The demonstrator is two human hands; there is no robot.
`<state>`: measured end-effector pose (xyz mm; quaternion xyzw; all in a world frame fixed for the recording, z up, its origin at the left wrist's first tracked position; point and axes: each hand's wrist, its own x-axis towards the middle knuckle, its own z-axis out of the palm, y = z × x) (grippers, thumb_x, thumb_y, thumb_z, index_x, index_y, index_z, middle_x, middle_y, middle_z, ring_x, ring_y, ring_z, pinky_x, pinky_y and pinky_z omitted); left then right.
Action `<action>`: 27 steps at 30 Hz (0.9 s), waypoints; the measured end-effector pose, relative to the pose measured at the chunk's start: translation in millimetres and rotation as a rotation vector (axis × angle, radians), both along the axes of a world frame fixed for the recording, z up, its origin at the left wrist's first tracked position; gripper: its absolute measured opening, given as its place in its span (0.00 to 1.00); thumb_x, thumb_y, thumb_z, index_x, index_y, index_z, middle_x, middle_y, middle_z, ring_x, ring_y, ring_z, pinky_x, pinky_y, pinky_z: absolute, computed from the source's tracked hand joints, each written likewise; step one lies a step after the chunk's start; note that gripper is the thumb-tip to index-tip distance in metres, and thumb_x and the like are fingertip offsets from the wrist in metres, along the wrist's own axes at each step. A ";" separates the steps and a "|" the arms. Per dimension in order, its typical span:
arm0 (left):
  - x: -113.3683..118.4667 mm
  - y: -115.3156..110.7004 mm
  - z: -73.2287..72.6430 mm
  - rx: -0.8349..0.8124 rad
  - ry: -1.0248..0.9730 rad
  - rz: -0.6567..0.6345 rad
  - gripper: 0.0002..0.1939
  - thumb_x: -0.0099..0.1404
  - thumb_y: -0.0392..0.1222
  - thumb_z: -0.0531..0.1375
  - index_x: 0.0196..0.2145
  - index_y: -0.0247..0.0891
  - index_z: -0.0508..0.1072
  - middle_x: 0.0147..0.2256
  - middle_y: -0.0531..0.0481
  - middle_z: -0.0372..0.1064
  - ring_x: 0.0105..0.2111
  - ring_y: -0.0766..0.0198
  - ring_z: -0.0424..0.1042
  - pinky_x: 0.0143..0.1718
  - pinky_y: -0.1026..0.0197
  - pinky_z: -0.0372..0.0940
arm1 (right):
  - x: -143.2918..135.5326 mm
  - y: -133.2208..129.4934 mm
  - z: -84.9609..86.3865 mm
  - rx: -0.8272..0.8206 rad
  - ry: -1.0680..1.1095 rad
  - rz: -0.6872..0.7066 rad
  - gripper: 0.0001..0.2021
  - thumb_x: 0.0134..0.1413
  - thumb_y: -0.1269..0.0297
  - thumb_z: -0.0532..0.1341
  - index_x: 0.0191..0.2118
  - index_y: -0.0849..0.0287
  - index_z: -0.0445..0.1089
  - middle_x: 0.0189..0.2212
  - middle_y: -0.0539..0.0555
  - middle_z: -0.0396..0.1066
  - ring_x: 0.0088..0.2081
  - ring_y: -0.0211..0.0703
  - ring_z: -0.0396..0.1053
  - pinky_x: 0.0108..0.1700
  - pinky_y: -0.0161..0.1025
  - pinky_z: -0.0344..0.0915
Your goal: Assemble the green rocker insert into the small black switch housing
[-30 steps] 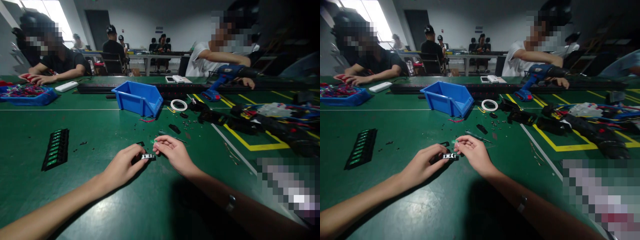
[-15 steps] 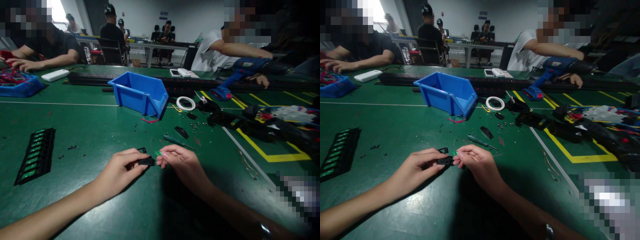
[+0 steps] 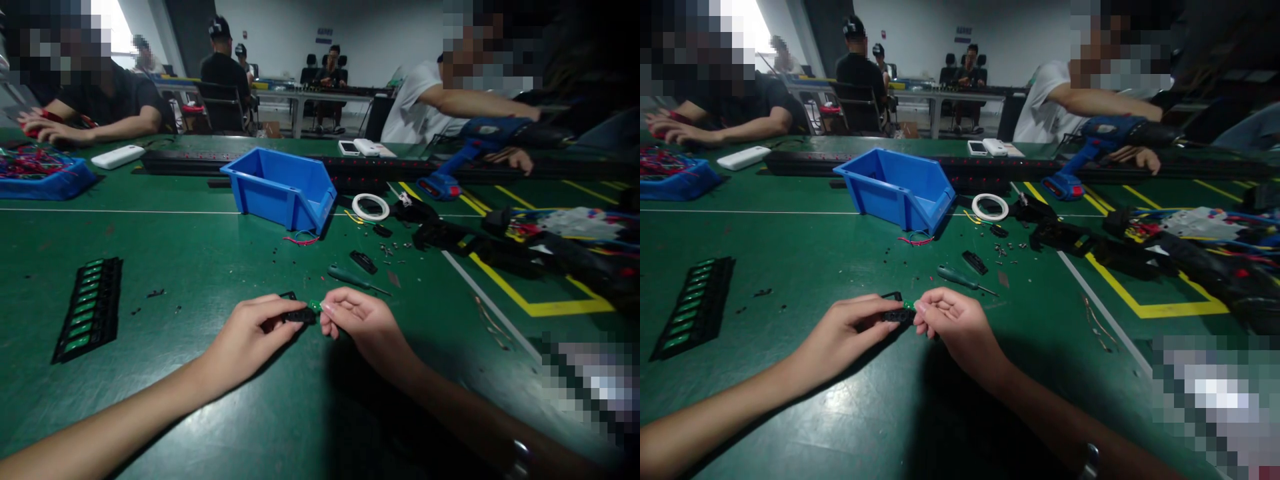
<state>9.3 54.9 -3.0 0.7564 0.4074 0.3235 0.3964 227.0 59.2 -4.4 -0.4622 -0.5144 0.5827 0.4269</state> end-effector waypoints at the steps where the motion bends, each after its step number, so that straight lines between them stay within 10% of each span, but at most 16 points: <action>1: 0.1 0.0 -0.1 -0.002 0.001 0.000 0.13 0.71 0.42 0.60 0.51 0.42 0.77 0.34 0.51 0.71 0.32 0.66 0.68 0.32 0.64 0.60 | -0.4 -0.5 -0.6 0.000 -0.007 0.006 0.10 0.55 0.58 0.68 0.33 0.60 0.72 0.24 0.51 0.73 0.26 0.38 0.69 0.28 0.34 0.64; 27: 0.4 -2.4 -0.4 0.031 0.000 -0.024 0.14 0.71 0.41 0.60 0.53 0.42 0.77 0.42 0.49 0.75 0.36 0.65 0.72 0.36 0.63 0.63 | -3.9 -5.4 -1.3 -0.011 -0.009 0.084 0.11 0.55 0.58 0.70 0.31 0.61 0.74 0.22 0.50 0.72 0.22 0.34 0.67 0.25 0.31 0.62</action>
